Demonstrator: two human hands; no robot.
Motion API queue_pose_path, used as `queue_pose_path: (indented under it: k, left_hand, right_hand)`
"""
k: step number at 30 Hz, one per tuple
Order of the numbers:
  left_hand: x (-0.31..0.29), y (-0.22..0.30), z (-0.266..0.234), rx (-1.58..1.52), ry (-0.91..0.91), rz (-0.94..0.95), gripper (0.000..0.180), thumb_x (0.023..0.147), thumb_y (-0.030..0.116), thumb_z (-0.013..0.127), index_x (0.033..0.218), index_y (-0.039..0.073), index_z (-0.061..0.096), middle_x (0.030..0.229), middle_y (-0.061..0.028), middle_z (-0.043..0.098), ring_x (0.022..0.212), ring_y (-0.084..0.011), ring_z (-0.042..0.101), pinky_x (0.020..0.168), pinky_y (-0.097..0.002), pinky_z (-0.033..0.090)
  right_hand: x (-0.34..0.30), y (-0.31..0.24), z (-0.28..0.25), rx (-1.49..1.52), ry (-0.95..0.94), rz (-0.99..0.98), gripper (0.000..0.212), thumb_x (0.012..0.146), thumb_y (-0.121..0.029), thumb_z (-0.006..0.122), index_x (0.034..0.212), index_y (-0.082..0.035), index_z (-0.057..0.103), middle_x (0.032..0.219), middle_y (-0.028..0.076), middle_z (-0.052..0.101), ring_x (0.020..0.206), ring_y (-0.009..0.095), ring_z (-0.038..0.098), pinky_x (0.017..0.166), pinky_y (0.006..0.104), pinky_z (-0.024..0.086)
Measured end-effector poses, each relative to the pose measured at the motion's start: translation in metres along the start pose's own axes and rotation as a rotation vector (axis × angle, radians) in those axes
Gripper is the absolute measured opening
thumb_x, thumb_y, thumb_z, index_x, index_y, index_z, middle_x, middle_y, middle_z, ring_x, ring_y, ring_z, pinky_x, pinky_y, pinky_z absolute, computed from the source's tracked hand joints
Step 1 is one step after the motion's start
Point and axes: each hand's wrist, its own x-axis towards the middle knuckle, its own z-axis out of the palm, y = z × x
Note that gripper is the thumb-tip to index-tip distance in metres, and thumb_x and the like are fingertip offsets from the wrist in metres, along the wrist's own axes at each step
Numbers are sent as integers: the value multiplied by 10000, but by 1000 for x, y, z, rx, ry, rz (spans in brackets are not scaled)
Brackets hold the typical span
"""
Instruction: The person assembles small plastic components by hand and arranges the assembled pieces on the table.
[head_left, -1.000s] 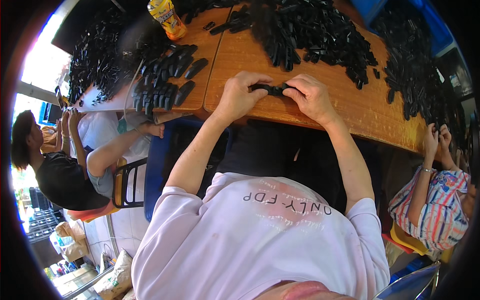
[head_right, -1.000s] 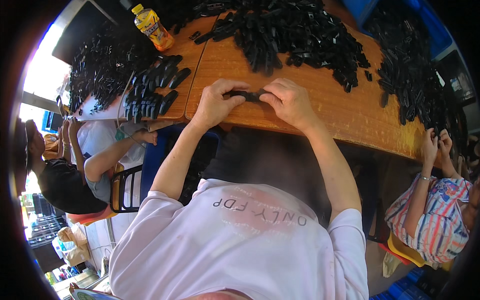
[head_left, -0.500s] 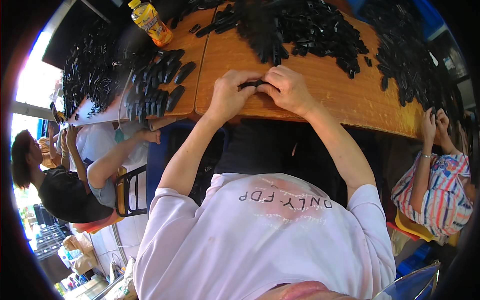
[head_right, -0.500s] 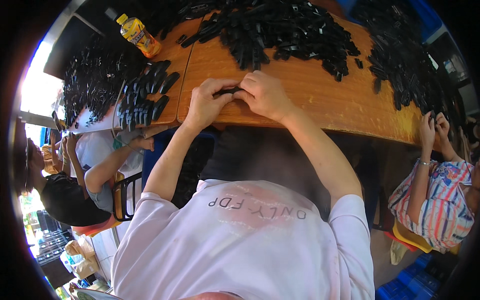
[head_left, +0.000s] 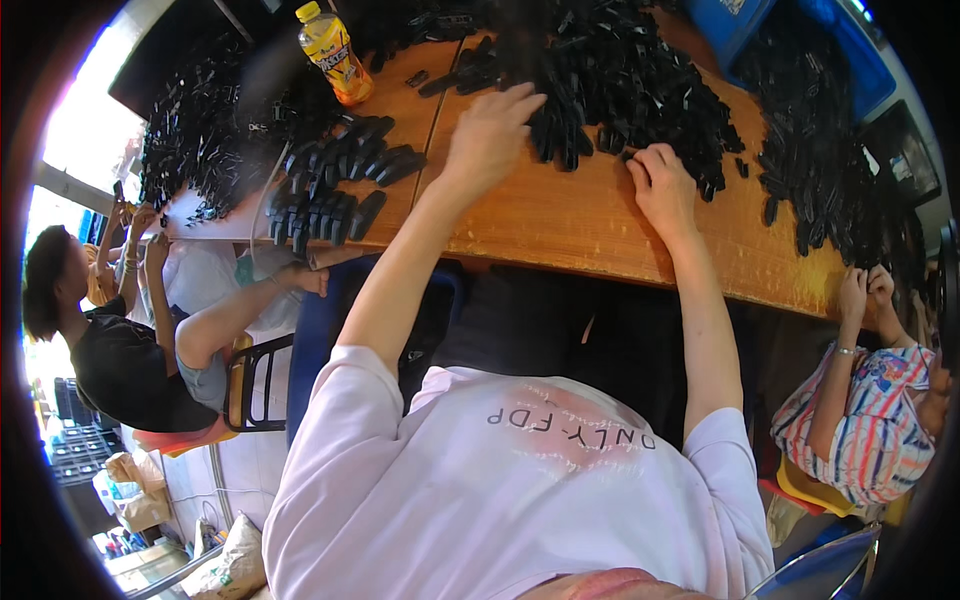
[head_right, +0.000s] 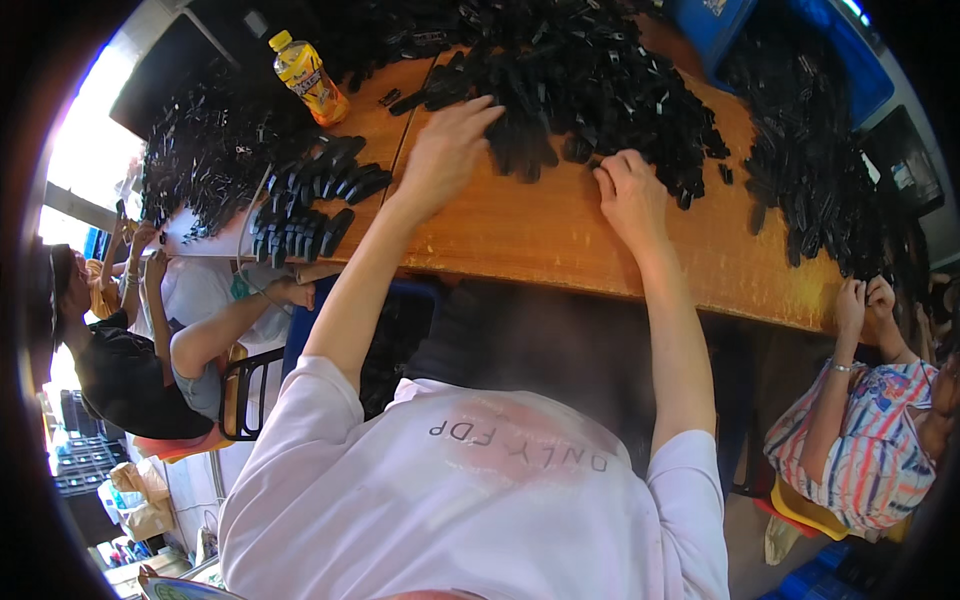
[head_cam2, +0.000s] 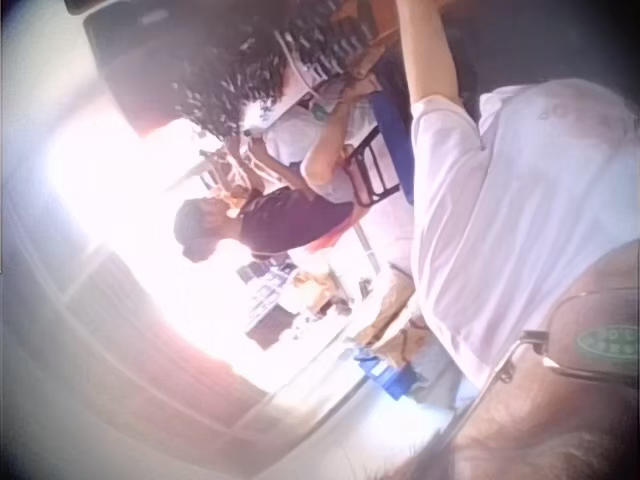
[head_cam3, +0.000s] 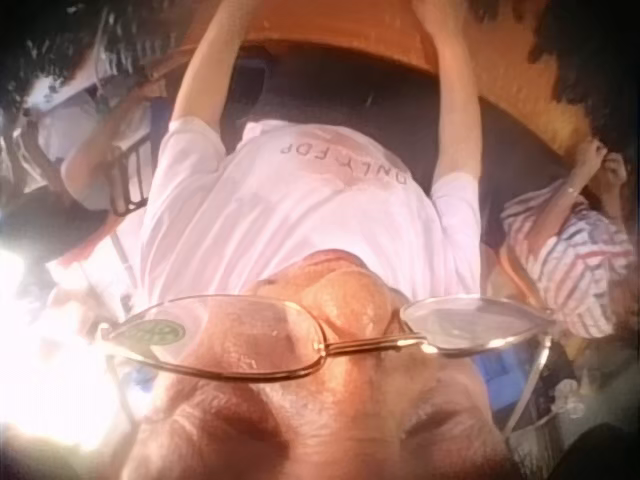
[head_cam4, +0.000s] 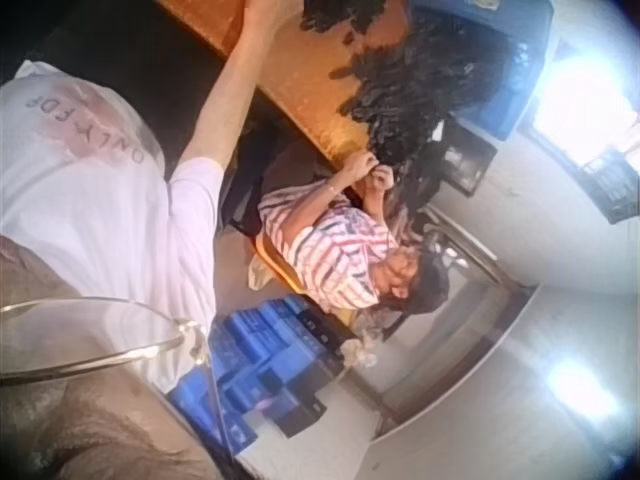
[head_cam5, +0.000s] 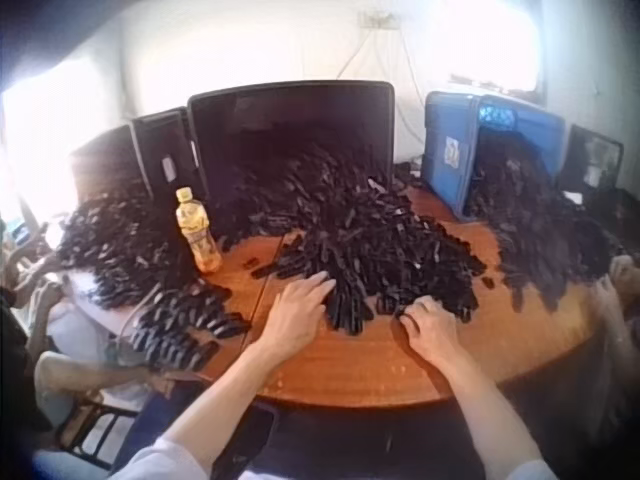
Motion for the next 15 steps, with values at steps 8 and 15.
queue_pose_path:
  k: [8, 15]
  left_hand:
    - [-20, 17, 15, 117, -285, 14, 489, 1006, 238, 673, 1471, 94, 622, 1526, -72, 608, 1483, -326, 475, 1259, -508, 324]
    - [-49, 59, -14, 201, -252, 153, 461, 992, 251, 688, 1420, 81, 664, 1498, -82, 614, 1467, -337, 482, 1246, -496, 338]
  right_hand:
    - [-14, -28, -24, 166, -39, -146, 159, 969, -151, 745, 1113, -83, 733, 1057, 105, 696, 912, 330, 711, 750, 441, 584]
    - [-44, -55, -44, 511, -113, 166, 99, 997, -143, 730, 1058, -69, 754, 972, 114, 746, 796, 329, 712, 710, 400, 560]
